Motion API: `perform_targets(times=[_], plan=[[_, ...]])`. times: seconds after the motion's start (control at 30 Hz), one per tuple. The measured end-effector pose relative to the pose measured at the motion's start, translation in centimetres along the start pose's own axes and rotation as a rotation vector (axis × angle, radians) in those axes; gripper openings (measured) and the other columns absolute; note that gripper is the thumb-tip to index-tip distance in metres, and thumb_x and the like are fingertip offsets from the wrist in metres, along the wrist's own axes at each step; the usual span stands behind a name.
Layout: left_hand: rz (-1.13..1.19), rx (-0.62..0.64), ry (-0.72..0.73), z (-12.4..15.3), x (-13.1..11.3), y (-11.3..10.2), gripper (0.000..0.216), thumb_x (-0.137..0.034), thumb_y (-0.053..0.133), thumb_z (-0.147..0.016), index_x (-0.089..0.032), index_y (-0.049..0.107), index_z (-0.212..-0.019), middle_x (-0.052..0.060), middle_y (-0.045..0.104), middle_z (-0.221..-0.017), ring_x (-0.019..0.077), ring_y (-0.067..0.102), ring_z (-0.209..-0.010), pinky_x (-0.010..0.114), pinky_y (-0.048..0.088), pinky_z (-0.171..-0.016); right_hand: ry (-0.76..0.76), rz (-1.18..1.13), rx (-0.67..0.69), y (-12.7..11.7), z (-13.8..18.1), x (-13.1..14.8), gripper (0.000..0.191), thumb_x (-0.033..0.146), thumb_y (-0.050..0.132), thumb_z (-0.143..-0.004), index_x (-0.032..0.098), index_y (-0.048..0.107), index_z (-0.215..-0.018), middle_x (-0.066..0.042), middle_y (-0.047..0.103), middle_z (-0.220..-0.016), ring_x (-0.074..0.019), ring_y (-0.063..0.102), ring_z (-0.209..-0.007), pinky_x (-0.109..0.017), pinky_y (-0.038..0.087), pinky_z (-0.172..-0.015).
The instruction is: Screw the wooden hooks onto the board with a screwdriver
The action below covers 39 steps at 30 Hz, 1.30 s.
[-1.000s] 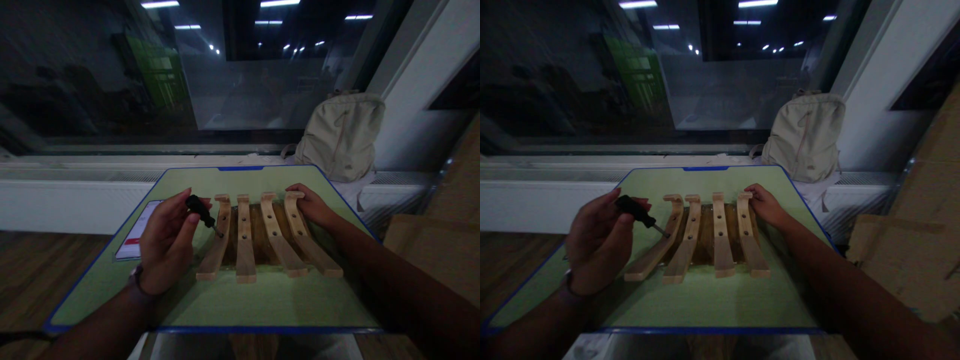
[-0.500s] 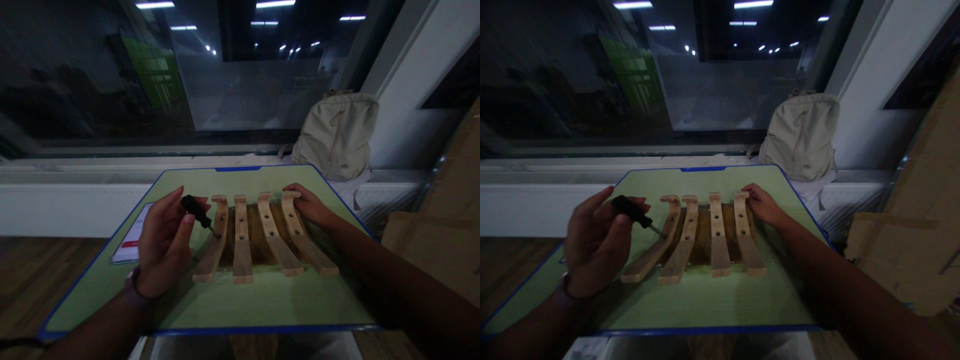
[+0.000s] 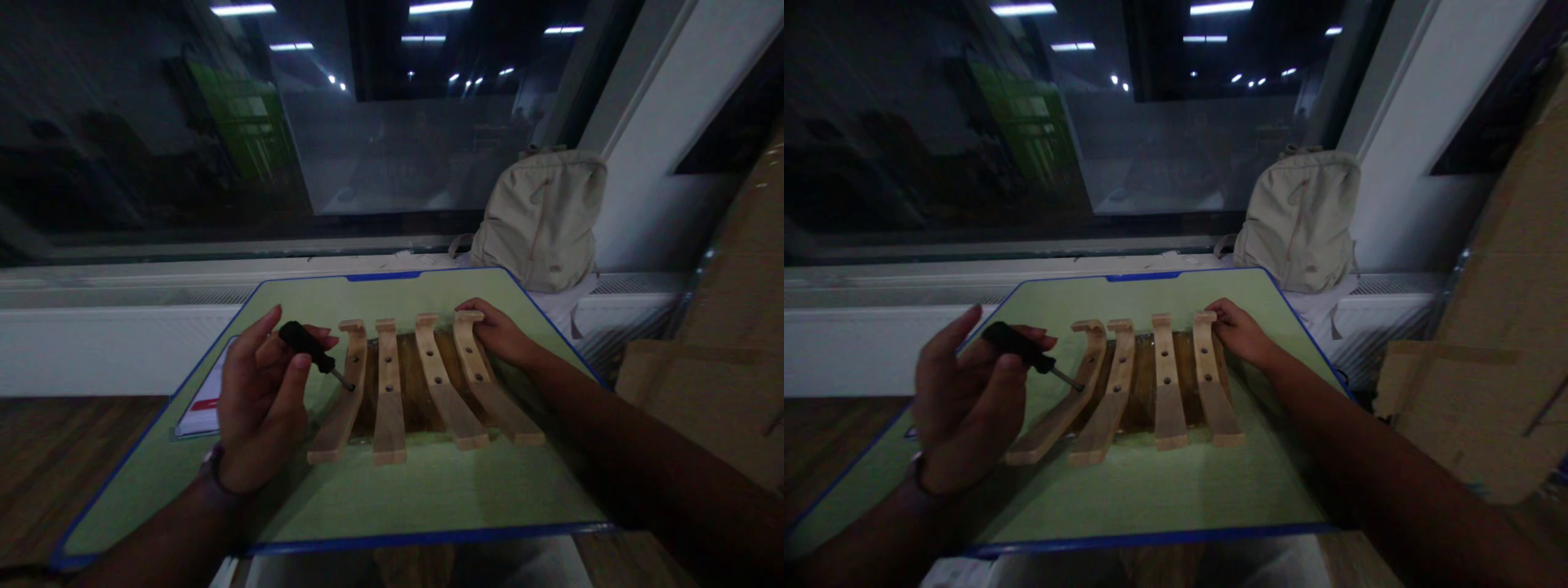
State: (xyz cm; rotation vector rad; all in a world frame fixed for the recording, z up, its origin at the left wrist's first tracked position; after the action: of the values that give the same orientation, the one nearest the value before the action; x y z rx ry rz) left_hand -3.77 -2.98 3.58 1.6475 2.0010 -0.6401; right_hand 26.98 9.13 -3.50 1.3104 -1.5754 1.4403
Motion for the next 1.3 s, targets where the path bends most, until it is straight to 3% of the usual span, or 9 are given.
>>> perform_targets(times=[0.1,0.23,0.33,0.47,0.73,0.87,1.0,1.17,1.3], plan=[[0.063,0.058,-0.011,0.0,0.0,0.1,0.043,-0.017,0.06,-0.099,-0.032,0.058,-0.139,0.004,0.075,-0.115,0.0176,0.075,-0.102,0.034,0.063,-0.093,0.029,-0.026,0.003,0.1,-0.1,-0.5,0.016,0.031,0.063,-0.074,0.024,0.06,-0.088,-0.001,0.068,-0.078,-0.0221,0.064,-0.075,-0.035,0.051,-0.068],[0.048,0.106,0.103,-0.2,-0.3,-0.3,0.039,-0.018,0.068,-0.092,-0.033,0.066,-0.129,0.006,0.068,-0.116,0.0206,0.07,-0.102,0.035,0.064,-0.08,0.01,-0.019,0.006,0.2,-0.2,-0.7,0.017,0.032,0.062,-0.075,0.024,0.06,-0.089,-0.001,0.068,-0.08,-0.0221,0.064,-0.078,-0.035,0.051,-0.07],[-0.084,0.026,0.11,0.0,0.3,-1.2,0.043,-0.017,0.077,-0.084,-0.034,0.07,-0.123,0.003,0.065,-0.11,0.0168,0.068,-0.094,0.029,0.062,-0.074,0.002,-0.007,-0.005,0.1,-0.2,-0.6,0.015,0.03,0.062,-0.076,0.024,0.06,-0.089,-0.002,0.069,-0.083,-0.023,0.064,-0.081,-0.036,0.051,-0.073],[-0.209,-0.062,0.003,0.2,1.3,-1.7,0.039,-0.022,0.073,-0.09,-0.031,0.069,-0.128,0.004,0.069,-0.108,0.0154,0.068,-0.093,0.028,0.06,-0.078,0.001,0.004,0.002,0.1,-0.1,-0.5,0.014,0.03,0.062,-0.077,0.024,0.06,-0.089,-0.003,0.07,-0.084,-0.0235,0.065,-0.082,-0.036,0.052,-0.073],[0.043,0.016,0.091,-0.5,-0.6,-0.6,0.045,-0.015,0.08,-0.082,-0.036,0.067,-0.121,0.003,0.069,-0.1,0.0186,0.07,-0.089,0.029,0.061,-0.061,0.01,-0.02,0.002,0.1,-0.1,-0.6,0.014,0.03,0.062,-0.076,0.024,0.06,-0.089,-0.002,0.07,-0.084,-0.0226,0.065,-0.082,-0.035,0.052,-0.073],[0.001,-0.02,0.03,-0.2,-0.2,-0.7,0.041,-0.012,0.074,-0.088,-0.029,0.067,-0.125,0.003,0.075,-0.103,0.0158,0.075,-0.092,0.025,0.064,-0.073,0.021,-0.04,0.004,0.2,-0.1,-0.6,0.015,0.03,0.062,-0.076,0.024,0.06,-0.089,-0.002,0.069,-0.083,-0.0222,0.065,-0.081,-0.034,0.052,-0.073],[0.005,-0.017,-0.038,0.2,0.3,-0.5,0.043,-0.017,0.063,-0.097,-0.03,0.06,-0.137,0.003,0.076,-0.108,0.0163,0.075,-0.094,0.033,0.064,-0.088,0.0,-0.031,0.012,0.2,-0.1,-0.6,0.016,0.03,0.062,-0.075,0.023,0.059,-0.089,-0.002,0.07,-0.084,-0.0222,0.065,-0.081,-0.035,0.052,-0.073],[0.03,-0.008,0.063,-0.2,-0.2,-0.8,0.028,-0.023,0.07,-0.092,-0.032,0.071,-0.119,0.005,0.07,-0.107,0.0193,0.07,-0.097,0.032,0.063,-0.077,-0.03,0.002,0.024,0.2,-0.2,-0.5,0.015,0.032,0.061,-0.077,0.024,0.059,-0.09,-0.004,0.071,-0.086,-0.0235,0.066,-0.083,-0.036,0.053,-0.073],[-0.104,-0.039,0.08,-0.4,-0.1,-1.1,0.034,-0.018,0.076,-0.086,-0.032,0.072,-0.117,0.003,0.068,-0.1,0.015,0.069,-0.088,0.025,0.062,-0.068,-0.034,0.047,0.022,0.1,-0.2,-0.5,0.013,0.03,0.06,-0.078,0.023,0.059,-0.09,-0.004,0.072,-0.087,-0.0242,0.065,-0.084,-0.037,0.053,-0.074]])
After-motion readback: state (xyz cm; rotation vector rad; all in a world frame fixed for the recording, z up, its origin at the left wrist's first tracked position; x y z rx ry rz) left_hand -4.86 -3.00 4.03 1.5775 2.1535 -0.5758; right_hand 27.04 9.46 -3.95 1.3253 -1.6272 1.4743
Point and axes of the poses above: each hand's wrist, its own z-axis away from the middle knuckle, its own y-axis out of the palm, x = y × z, the point moved 6 cm from there along -z, towards the middle knuckle
